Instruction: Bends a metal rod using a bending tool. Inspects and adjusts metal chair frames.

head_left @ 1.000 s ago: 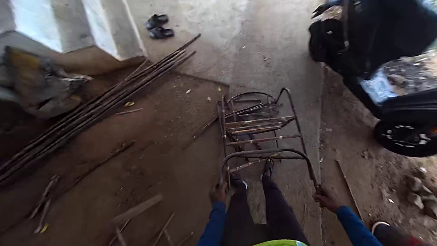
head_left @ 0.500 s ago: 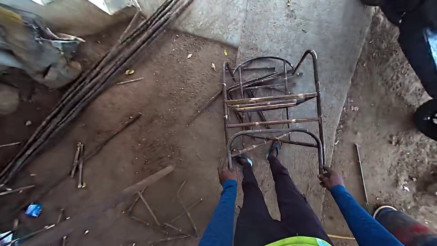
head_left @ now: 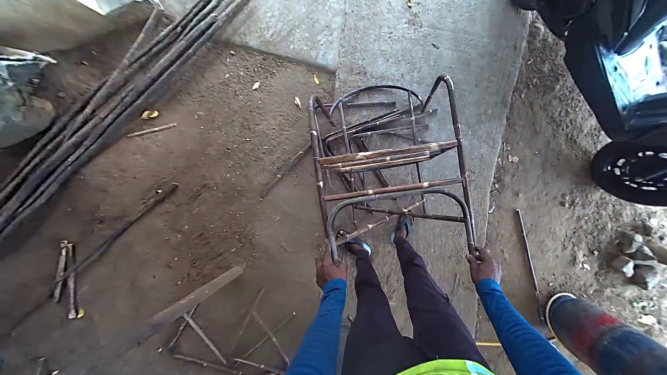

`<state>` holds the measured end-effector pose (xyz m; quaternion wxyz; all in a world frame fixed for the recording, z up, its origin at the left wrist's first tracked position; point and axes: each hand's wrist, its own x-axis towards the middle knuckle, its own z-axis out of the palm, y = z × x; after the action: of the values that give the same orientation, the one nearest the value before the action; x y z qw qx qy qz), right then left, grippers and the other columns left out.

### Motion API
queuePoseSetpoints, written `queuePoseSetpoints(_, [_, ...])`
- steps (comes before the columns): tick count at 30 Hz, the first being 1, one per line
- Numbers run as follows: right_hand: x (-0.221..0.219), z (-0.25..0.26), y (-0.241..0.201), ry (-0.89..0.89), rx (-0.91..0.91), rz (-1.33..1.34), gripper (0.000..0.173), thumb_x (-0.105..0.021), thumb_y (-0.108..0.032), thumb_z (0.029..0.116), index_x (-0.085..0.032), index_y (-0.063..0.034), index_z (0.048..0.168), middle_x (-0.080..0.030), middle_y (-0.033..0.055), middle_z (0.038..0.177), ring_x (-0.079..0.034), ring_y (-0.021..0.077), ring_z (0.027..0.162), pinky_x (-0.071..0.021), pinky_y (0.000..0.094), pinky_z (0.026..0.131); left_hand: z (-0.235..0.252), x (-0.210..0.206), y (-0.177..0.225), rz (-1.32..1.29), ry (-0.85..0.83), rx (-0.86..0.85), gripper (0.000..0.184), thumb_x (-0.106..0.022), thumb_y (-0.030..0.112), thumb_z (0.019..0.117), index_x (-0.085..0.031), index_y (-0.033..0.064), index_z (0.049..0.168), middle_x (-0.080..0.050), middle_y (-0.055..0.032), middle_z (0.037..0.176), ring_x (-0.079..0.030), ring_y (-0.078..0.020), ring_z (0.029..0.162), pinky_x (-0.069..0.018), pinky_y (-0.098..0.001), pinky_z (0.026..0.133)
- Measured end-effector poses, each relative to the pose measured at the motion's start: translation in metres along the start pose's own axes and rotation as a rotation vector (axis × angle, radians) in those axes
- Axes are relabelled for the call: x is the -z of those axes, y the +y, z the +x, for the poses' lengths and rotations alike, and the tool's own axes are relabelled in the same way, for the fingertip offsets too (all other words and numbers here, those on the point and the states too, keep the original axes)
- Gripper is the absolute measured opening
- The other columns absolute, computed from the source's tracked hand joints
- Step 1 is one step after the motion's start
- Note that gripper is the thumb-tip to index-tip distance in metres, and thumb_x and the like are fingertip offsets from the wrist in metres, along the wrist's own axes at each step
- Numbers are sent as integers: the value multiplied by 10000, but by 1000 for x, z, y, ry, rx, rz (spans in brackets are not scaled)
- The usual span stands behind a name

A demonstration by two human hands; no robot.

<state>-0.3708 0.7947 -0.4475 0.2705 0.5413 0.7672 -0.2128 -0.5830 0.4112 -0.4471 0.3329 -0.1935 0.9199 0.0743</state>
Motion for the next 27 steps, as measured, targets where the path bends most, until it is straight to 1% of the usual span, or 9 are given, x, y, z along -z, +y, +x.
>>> queuePoseSetpoints(2, [-5, -3, 1, 57, 6, 35, 402, -712, -276, 978, -676, -151, 1358, -735, 171, 1166, -692, 403, 1079, -507, 654, 939, 1, -2, -2, 9, 3, -4, 594, -686, 199, 966, -508, 228, 1532, -596, -175, 1402, -631, -365, 1219, -552, -566, 950])
queuePoseSetpoints(6, [-10, -2, 4, 100, -7, 58, 383, -721, -267, 974, -692, -142, 1335, -715, 183, 1197, -673, 408, 1106, -504, 649, 942, 0, -6, -1, 21, 15, -14, 600, -683, 181, 964, -503, 213, 1535, -591, -189, 1402, -641, -375, 1195, -559, -562, 937])
queuePoseSetpoints(9, [-9, 2, 5, 95, -18, 35, 390, -726, -311, 970, -696, -165, 1330, -726, 156, 1181, -680, 387, 1099, -508, 646, 932, -7, -4, 6, 68, 0, -36, 635, -666, 148, 968, -448, 160, 1565, -543, -219, 1443, -634, -389, 1208, -568, -544, 941])
queuePoseSetpoints(12, [-6, -1, 0, 48, -25, 41, 401, -714, -325, 974, -683, -173, 1344, -724, 149, 1198, -677, 386, 1117, -514, 650, 935, -8, -2, 4, 75, -26, -41, 724, -696, 120, 926, -403, 158, 1587, -491, -236, 1490, -598, -405, 1258, -559, -553, 959])
queuePoseSetpoints(16, [-3, -3, 1, 55, -51, 70, 394, -726, -318, 960, -694, -186, 1331, -733, 133, 1181, -687, 367, 1094, -520, 634, 945, 3, -18, -16, -3, 17, -87, 735, -737, 114, 890, -452, 179, 1565, -507, -264, 1464, -605, -443, 1229, -555, -589, 940])
queuePoseSetpoints(18, [-6, -3, 3, 61, -42, 92, 379, -724, -324, 960, -707, -195, 1316, -738, 123, 1174, -698, 344, 1077, -525, 609, 957, 6, -16, -24, -45, 25, -107, 722, -745, 111, 885, -470, 162, 1550, -511, -261, 1464, -597, -447, 1241, -542, -605, 958])
queuePoseSetpoints(20, [-3, -2, 7, 59, -13, 117, 375, -714, -335, 967, -708, -194, 1314, -735, 118, 1172, -706, 319, 1057, -543, 580, 957, 10, -21, -29, -83, 45, -141, 634, -708, 126, 918, -502, 116, 1518, -540, -245, 1453, -590, -435, 1265, -520, -616, 996])
queuePoseSetpoints(23, [1, -4, 6, 40, -9, 117, 370, -716, -347, 965, -712, -207, 1308, -735, 92, 1189, -708, 298, 1058, -544, 576, 959, 16, -28, -37, -82, 73, -176, 561, -676, 144, 938, -544, 80, 1479, -577, -244, 1403, -603, -416, 1249, -518, -591, 1011])
queuePoseSetpoints(27, [2, -5, -4, 58, -15, 9, 312, -703, -373, 966, -744, -262, 1255, -724, 57, 1231, -699, 299, 1095, -548, 606, 914, 23, -31, -42, -70, 91, -169, 574, -706, 129, 906, -570, 91, 1462, -629, -211, 1335, -626, -380, 1214, -523, -553, 1011])
